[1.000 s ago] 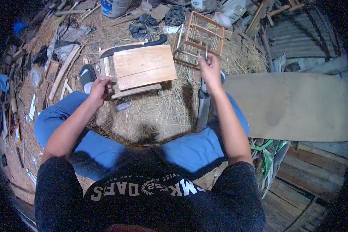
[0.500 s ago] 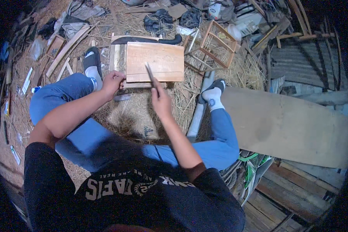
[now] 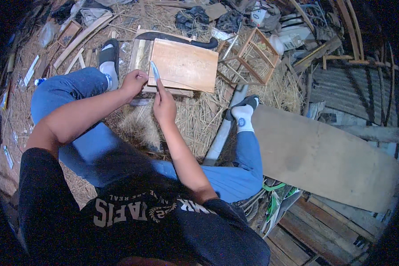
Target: The person uses a knife to carve and smooth the edges of a wooden board and thin wooden sticks.
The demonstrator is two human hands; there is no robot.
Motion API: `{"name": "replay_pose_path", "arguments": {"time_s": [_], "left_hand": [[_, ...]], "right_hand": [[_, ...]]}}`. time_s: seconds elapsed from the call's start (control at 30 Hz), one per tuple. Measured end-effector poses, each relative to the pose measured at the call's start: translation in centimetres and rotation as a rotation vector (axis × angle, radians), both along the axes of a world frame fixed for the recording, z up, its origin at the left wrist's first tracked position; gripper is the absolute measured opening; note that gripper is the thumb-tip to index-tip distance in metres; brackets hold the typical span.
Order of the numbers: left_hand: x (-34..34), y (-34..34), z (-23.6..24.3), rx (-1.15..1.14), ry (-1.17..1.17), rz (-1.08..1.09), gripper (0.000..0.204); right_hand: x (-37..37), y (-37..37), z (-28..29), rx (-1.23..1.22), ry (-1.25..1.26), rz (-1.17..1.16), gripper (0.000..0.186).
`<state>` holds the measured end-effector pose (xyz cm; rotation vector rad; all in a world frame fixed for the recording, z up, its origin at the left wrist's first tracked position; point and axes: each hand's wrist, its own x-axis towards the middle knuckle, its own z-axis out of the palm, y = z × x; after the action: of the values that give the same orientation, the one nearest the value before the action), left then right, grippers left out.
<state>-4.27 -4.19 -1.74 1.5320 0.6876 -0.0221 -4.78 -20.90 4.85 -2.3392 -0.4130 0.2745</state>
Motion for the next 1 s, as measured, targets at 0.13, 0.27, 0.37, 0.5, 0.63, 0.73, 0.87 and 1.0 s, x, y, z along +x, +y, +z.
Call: {"name": "replay_pose_path", "arguments": {"time_s": [0.13, 0.27, 0.37, 0.5, 0.63, 0.73, 0.87, 1.0], "left_hand": [[-0.2, -0.3, 1.0, -0.028, 0.021, 0.008, 0.010], [-0.2, -0.8, 2.4, -0.081, 0.000, 0.003, 0.010], [-0.5, -0.1, 1.5, -0.075, 0.002, 0.004, 0.010], [-0.1, -0.3, 1.6, -0.127, 0.023, -0.015, 0.010], [-0.2, -0.2, 1.8, -0.113, 0.015, -0.034, 0.009], [-0.2, 0.0, 1.7, -0.128, -0.003, -0.040, 0.010], [-0.1, 0.3, 1.5, -0.092, 0.003, -0.067, 0.011], [-0.3, 0.4, 1.0, -0.046, -0.029, -0.089, 0.011]], "right_hand": [[-0.2, -0.6, -0.9, 0.010, -0.062, 0.022, 0.054], [-0.3, -1.2, -0.8, 0.069, -0.125, 0.058, 0.054], [-0.6, -0.7, -0.2, 0.028, -0.046, 0.066, 0.052], [-0.6, -1.1, -0.8, 0.061, -0.072, 0.047, 0.051], [-0.5, -1.2, -0.9, 0.088, -0.076, 0.051, 0.051], [-0.6, -1.2, -0.8, 0.062, -0.047, 0.051, 0.051], [-0.5, -1.2, -0.3, -0.004, 0.055, 0.037, 0.049], [-0.5, -1.1, -0.4, 0.036, 0.027, 0.036, 0.048]]}}
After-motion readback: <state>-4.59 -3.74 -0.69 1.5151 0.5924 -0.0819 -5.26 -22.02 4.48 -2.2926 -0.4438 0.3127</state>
